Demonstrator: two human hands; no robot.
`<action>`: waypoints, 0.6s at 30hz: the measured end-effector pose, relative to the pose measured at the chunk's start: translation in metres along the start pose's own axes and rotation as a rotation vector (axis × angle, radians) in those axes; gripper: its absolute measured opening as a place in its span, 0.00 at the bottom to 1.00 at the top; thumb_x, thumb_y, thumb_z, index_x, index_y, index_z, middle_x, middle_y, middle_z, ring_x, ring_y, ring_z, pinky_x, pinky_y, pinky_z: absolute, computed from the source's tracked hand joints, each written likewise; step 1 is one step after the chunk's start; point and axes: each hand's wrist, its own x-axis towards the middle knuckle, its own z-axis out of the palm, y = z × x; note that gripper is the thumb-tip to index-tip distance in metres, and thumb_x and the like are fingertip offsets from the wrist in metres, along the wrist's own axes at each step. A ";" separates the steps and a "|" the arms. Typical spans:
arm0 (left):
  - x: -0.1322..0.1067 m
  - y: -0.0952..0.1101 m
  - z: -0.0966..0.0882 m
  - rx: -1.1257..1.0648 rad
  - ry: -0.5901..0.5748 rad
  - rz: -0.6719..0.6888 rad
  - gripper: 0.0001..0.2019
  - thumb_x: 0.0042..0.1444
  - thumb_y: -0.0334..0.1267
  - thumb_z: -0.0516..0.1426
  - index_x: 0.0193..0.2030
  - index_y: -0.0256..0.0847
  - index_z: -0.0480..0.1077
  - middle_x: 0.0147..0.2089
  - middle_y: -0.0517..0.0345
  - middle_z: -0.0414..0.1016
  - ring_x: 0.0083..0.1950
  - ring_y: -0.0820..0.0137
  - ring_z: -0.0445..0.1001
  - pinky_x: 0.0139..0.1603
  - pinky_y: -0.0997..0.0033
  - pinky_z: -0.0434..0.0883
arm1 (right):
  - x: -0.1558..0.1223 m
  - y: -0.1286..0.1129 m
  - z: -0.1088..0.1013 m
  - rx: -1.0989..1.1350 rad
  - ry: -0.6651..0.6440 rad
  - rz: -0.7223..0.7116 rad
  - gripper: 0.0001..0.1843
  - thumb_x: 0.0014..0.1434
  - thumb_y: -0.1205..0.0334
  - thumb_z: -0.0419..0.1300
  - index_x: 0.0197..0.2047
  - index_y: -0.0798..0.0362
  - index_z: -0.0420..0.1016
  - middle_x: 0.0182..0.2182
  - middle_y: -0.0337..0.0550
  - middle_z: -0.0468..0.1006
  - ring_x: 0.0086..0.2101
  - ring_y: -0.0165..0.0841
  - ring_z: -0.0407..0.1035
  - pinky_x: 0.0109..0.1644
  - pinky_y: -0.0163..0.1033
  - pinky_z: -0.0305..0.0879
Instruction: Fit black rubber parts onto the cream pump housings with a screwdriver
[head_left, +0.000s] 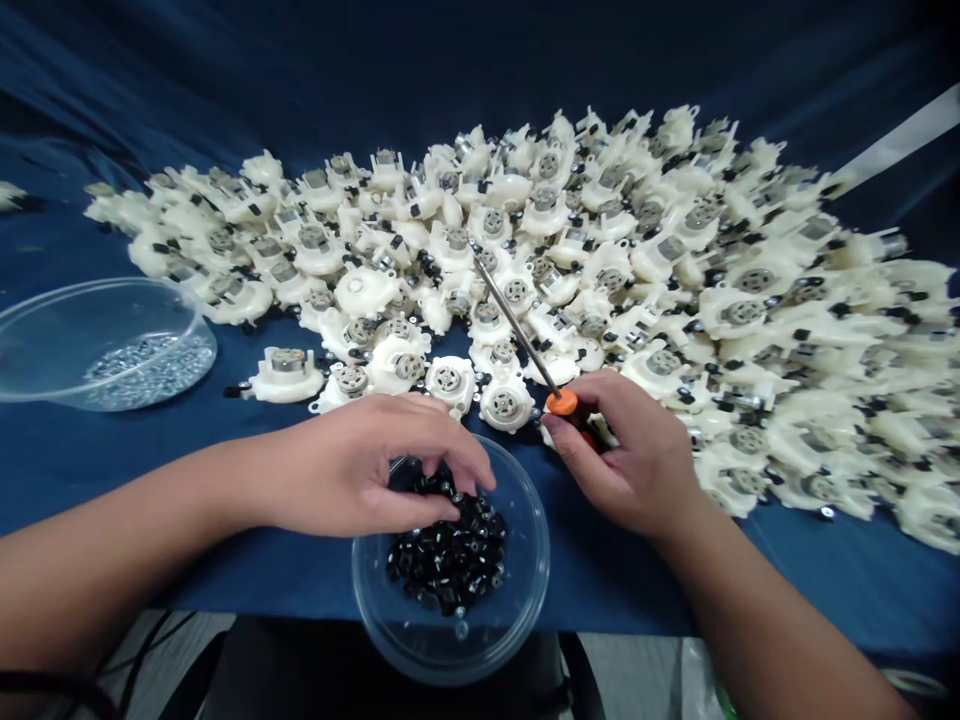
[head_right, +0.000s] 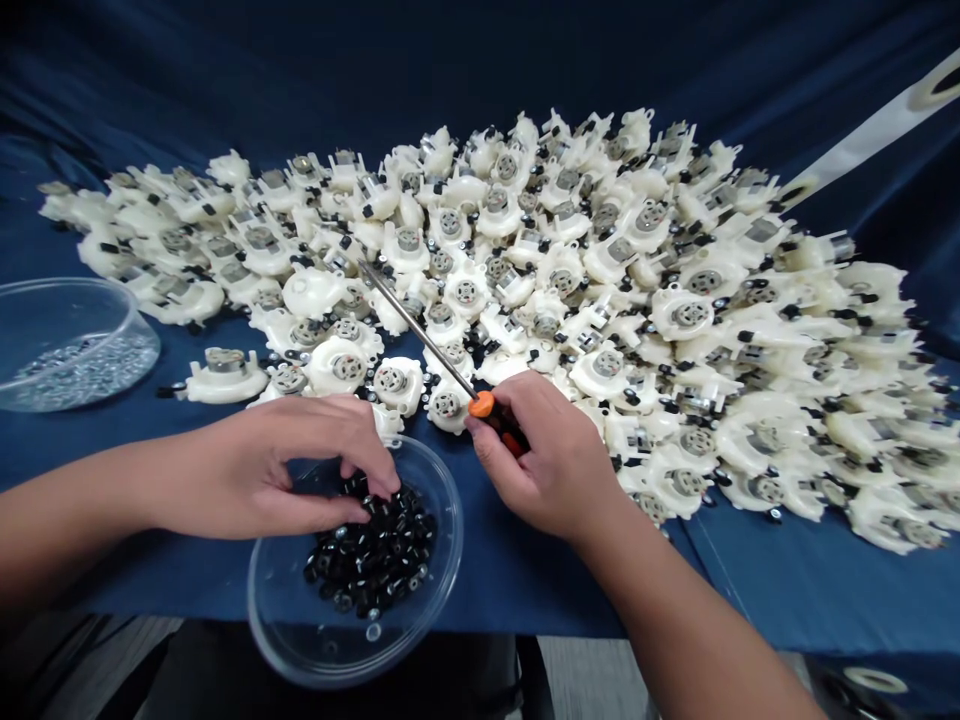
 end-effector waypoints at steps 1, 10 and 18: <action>0.000 0.001 0.000 0.005 -0.006 -0.001 0.14 0.76 0.28 0.72 0.61 0.51 0.90 0.53 0.56 0.96 0.52 0.65 0.91 0.53 0.70 0.85 | 0.000 0.000 0.000 0.002 -0.001 -0.004 0.02 0.82 0.58 0.67 0.51 0.44 0.79 0.41 0.42 0.86 0.39 0.40 0.81 0.44 0.47 0.76; 0.002 -0.006 0.008 0.101 0.253 0.176 0.15 0.72 0.24 0.69 0.59 0.47 0.88 0.51 0.54 0.93 0.49 0.67 0.90 0.53 0.72 0.86 | -0.001 0.004 0.003 0.016 0.032 -0.010 0.02 0.84 0.59 0.65 0.53 0.44 0.77 0.42 0.42 0.85 0.39 0.40 0.80 0.43 0.46 0.76; 0.001 -0.020 0.011 0.227 0.454 0.192 0.12 0.74 0.28 0.70 0.59 0.47 0.83 0.56 0.56 0.94 0.55 0.67 0.93 0.59 0.70 0.88 | -0.002 0.006 0.001 0.009 0.004 -0.024 0.06 0.87 0.59 0.59 0.61 0.43 0.78 0.47 0.45 0.88 0.44 0.44 0.84 0.49 0.49 0.81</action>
